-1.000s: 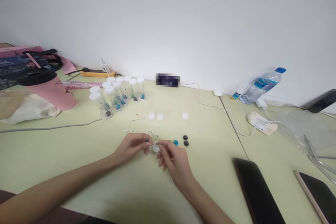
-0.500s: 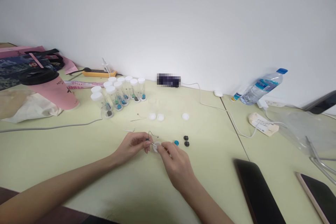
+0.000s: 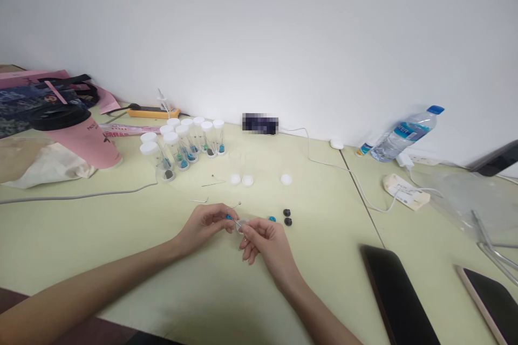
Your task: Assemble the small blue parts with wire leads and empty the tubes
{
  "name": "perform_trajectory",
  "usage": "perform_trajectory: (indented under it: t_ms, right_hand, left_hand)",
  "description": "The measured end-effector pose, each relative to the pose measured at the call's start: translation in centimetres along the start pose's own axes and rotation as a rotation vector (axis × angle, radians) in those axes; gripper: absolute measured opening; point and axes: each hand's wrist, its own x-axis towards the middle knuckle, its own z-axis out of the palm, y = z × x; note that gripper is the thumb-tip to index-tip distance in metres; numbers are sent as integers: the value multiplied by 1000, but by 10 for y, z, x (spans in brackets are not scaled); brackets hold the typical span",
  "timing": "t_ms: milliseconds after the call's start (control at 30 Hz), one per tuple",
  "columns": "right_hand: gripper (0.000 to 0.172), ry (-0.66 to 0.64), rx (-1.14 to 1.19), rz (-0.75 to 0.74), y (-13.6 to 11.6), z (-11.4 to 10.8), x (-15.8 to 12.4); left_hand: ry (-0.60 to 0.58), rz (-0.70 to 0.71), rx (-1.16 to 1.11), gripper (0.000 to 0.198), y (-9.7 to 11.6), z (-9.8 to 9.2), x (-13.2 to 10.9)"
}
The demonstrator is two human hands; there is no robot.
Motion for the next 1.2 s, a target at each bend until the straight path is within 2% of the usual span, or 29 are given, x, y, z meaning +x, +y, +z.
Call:
perform_trajectory:
  t_ms: [133,200,300,367,433,567,633,700,833,933,1100,1200]
  right_hand:
    - [35,19,-23,-95,-1,-3,0]
    - [34,59,-139,-242,0,-4,-2]
    - [19,140,-445,-527,2,-5,-4]
    - [14,158,-582,-641,3,-5,-6]
    - [18,157,-583,-642,4,-5,-6]
    - [18,126,-375,-466,5,-5,-5]
    - [17,118,-345,-429,5,-6,-5]
    - [14,137,-437,-484,6,-6,-5]
    - [13,185,-712,-716,9,-5,-4]
    - [16,243,-804,-811,11,-6,-2]
    - [19,231,-809,-851,12,-8,-1]
    - [19,180,-742,-749,14,-8,-3]
  left_hand:
    - [-1,-25,-37,21,2,-1,2]
    - [9,-54,-94,21,2,-1,3]
    - [30,-75,-164,21,2,-2,4]
    - [29,-71,-174,20,1,-2,4]
    - [17,-64,-168,20,0,-1,3]
    - [-2,-57,-156,21,0,1,2]
    - [-4,-57,-157,21,0,2,2]
    - [-7,-61,-178,21,0,2,2]
    - [-14,-70,-212,21,0,2,2]
    - [-12,-81,-205,21,1,3,1]
    - [-19,-76,-152,22,1,4,-1]
    - [-17,-66,-125,22,1,4,-2]
